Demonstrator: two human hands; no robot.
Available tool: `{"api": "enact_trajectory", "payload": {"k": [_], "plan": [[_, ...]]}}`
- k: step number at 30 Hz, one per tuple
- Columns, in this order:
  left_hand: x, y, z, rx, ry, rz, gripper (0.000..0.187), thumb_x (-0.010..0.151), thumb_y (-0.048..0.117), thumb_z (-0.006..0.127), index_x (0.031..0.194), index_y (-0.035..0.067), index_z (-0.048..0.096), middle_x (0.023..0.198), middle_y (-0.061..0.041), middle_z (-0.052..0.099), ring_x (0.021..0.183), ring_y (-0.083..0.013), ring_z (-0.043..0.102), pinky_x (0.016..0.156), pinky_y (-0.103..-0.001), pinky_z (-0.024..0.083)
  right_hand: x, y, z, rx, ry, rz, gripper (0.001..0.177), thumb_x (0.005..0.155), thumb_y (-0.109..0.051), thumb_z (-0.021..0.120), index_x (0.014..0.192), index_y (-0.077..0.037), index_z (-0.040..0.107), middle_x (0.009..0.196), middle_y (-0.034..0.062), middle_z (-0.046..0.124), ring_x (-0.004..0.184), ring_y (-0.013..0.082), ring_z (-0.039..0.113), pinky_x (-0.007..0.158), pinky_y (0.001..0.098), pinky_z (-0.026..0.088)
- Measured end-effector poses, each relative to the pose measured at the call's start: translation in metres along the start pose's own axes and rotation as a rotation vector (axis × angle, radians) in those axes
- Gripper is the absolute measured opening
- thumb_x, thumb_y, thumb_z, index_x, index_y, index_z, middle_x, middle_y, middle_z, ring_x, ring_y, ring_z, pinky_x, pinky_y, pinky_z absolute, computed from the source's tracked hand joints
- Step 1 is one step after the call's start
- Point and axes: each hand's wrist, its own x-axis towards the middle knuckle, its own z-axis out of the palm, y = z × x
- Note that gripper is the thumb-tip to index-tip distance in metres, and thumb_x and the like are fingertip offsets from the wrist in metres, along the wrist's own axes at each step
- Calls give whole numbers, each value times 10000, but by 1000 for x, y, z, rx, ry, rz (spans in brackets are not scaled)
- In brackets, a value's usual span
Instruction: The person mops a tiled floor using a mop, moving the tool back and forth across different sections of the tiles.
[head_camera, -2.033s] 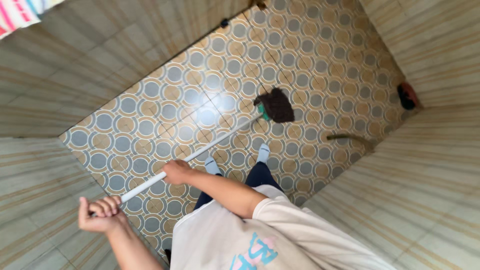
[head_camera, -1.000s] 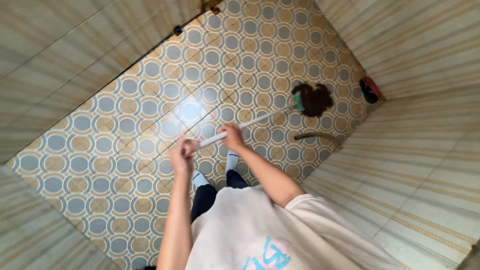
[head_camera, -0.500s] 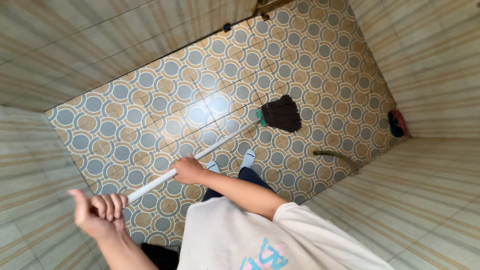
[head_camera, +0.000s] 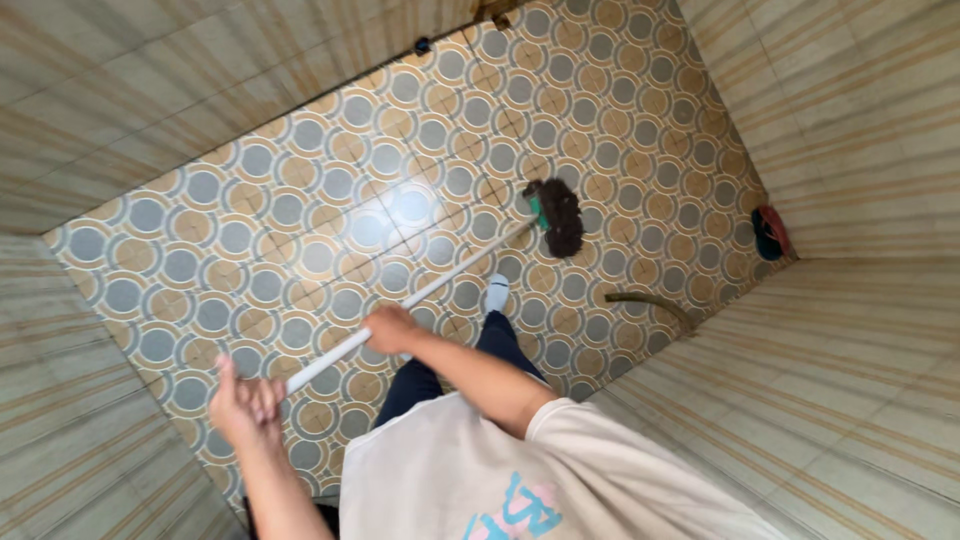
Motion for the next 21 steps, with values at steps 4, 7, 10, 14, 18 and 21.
{"api": "enact_trajectory", "payload": {"k": [4, 7, 10, 14, 18, 21], "plan": [[32, -96, 81, 68, -128, -288, 458, 1014, 376, 658, 665, 222, 406, 559, 72, 353, 449, -104, 367, 582, -303, 501, -20, 129, -51, 0, 228, 33, 113, 756, -142, 740, 867, -126, 744, 944, 149, 728, 964, 382, 689, 866, 498, 542], [35, -191, 181, 411, -258, -315, 627, 1024, 575, 576, 786, 9, 702, 678, -83, 640, 571, -158, 577, 515, -281, 414, -54, 228, -113, 3, 421, 142, 170, 803, -116, 708, 935, -197, 779, 976, 128, 707, 979, 364, 664, 880, 485, 530], [10, -268, 303, 535, -600, -370, 747, 990, 648, 455, 773, -8, 739, 743, -131, 775, 513, -144, 605, 491, -268, 481, -98, 315, -183, -24, 549, 334, 218, 699, -169, 819, 910, -176, 766, 993, 119, 674, 983, 370, 639, 888, 474, 500], [-57, -320, 414, 360, -777, -349, 767, 1001, 670, 470, 505, 89, 538, 502, -36, 551, 398, -100, 489, 405, -239, 343, -156, 383, -255, -123, 728, 354, 138, 861, -188, 792, 853, -78, 709, 1047, 173, 650, 1088, 378, 595, 964, 468, 482], [-75, -313, 443, 235, -757, -478, 727, 1001, 619, 517, 475, 123, 446, 455, -5, 426, 369, -111, 406, 400, -258, 303, -168, 399, -273, -8, 649, 456, 161, 876, -219, 786, 890, -77, 711, 1043, 166, 643, 1033, 344, 627, 949, 433, 501], [-54, -278, 421, 162, -640, -407, 748, 1019, 615, 484, 453, 135, 390, 430, 14, 351, 355, -120, 346, 558, -265, 445, -129, 385, -259, 13, 601, 359, 181, 837, -271, 837, 879, -115, 757, 978, 150, 675, 1007, 339, 630, 918, 423, 497]]}}
